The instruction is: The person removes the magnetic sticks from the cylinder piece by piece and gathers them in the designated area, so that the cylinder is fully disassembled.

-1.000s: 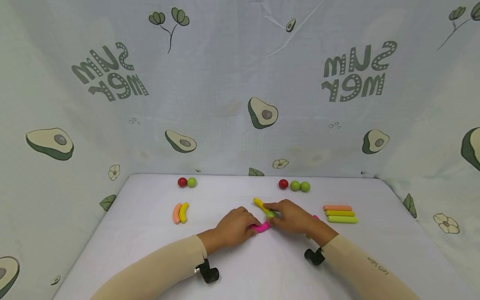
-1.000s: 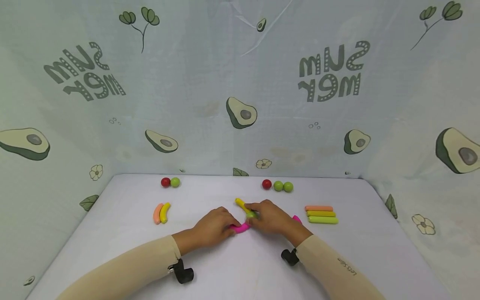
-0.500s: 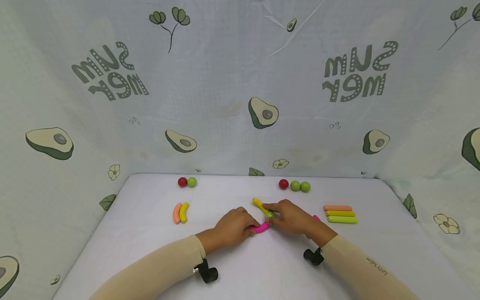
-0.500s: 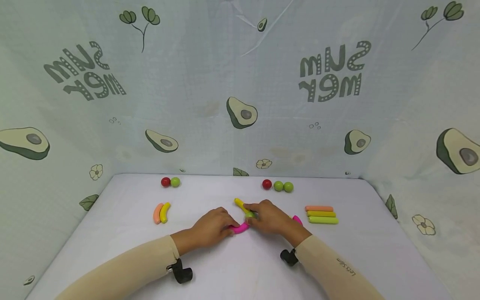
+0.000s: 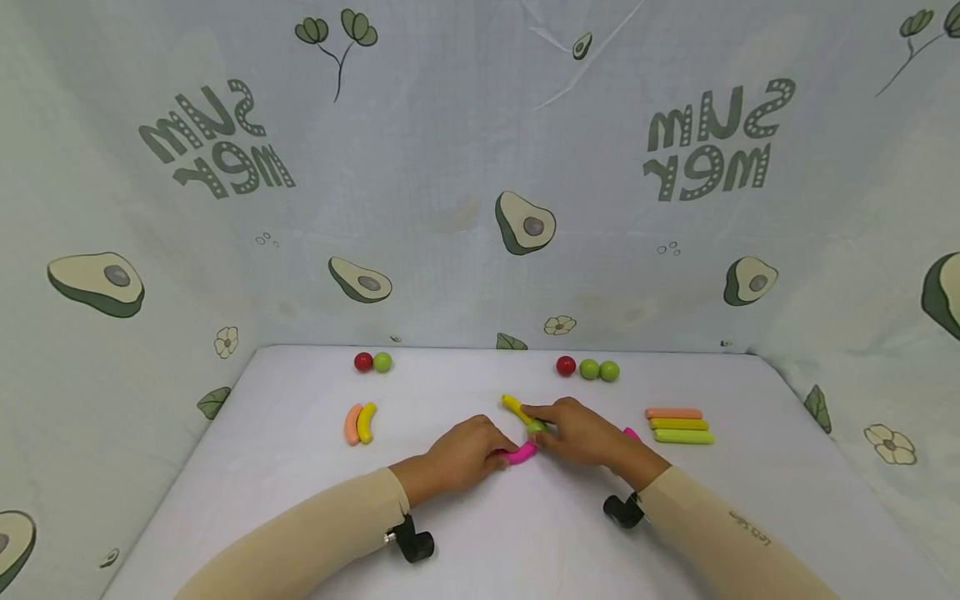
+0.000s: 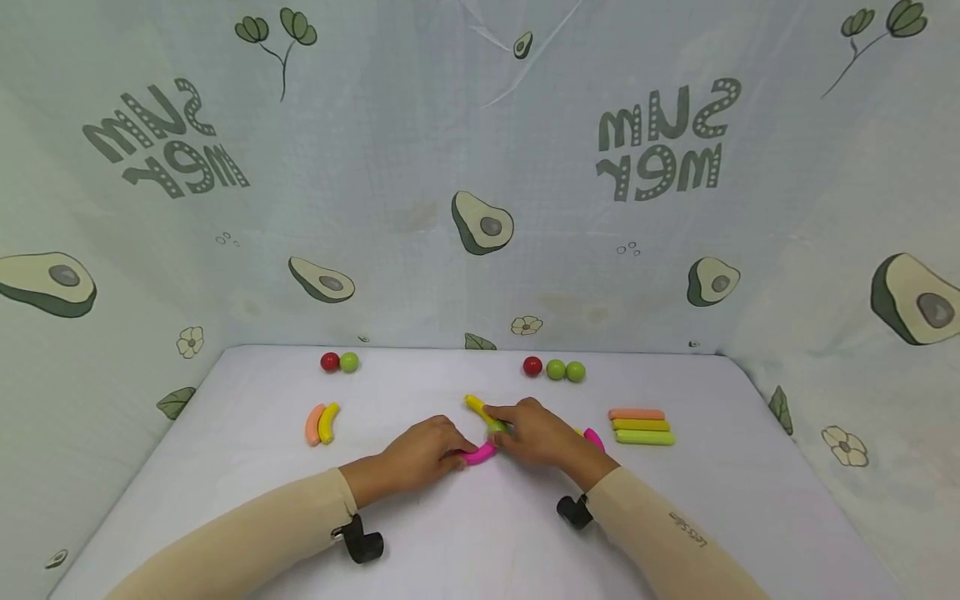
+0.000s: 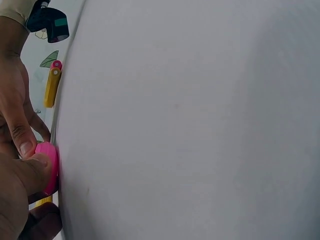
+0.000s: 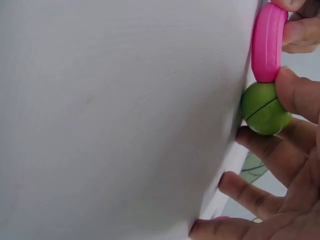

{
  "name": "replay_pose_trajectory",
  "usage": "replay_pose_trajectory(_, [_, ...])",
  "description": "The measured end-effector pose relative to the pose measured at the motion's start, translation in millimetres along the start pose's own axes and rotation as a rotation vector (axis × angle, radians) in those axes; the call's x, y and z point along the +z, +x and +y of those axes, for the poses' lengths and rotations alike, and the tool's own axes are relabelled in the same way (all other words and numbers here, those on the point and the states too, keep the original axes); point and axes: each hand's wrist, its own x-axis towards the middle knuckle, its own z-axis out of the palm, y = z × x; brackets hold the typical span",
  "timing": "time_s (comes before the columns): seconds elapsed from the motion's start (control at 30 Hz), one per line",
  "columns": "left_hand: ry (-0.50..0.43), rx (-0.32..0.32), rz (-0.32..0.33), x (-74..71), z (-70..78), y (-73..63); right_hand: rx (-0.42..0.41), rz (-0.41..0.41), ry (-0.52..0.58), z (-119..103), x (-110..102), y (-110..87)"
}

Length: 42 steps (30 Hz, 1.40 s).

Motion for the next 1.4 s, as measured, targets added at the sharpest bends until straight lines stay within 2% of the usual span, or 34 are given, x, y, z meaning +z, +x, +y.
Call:
replay_pose_trajectory(0.23, [-0.013,0.049,-0.023,-0.1,-2.5,-2.6,0.036,0.004,-0.004,-4.8,-2.9,0.8])
replay_pose_trajectory(0.37, [-0.013,0.088,-0.022,1.0,-4.1,-6.0,0.02,0.003,-0.009,-5.9,-3.1,0.7])
replay_pose_trajectory(0.57, [0.072,0.107,0.007,-2.1,-6.3,-9.9,0.017,0.006,0.006,-6.3,-0.8,0.9])
replay_pose_trajectory(0.73, [0.118,0.091,0.02,-1.6,-10.9,-12.8,0.031,0.006,0.01,-6.9,0.3,0.5])
replay_pose_trajectory(0.9, [0.102,0.073,0.03,0.9,-13.2,-18.7,0.071,-0.01,0.026,-7.4,-1.1,-2.1])
replay_pose_trajectory(1.03, [0.061,0.023,0.008,1.2,-10.1,-24.4,0.091,-0.025,0.044,-6.3,-1.6,-3.8])
replay_pose_trajectory(1.17, [0.039,-0.022,0.011,0.8,-5.9,-28.5,0.083,-0.017,0.044,-6.1,-1.2,-4.2])
replay_pose_trajectory(1.4, [0.084,-0.047,0.037,5.4,-1.1,-30.5,0.041,-0.012,0.047,-5.4,-2.2,-4.3])
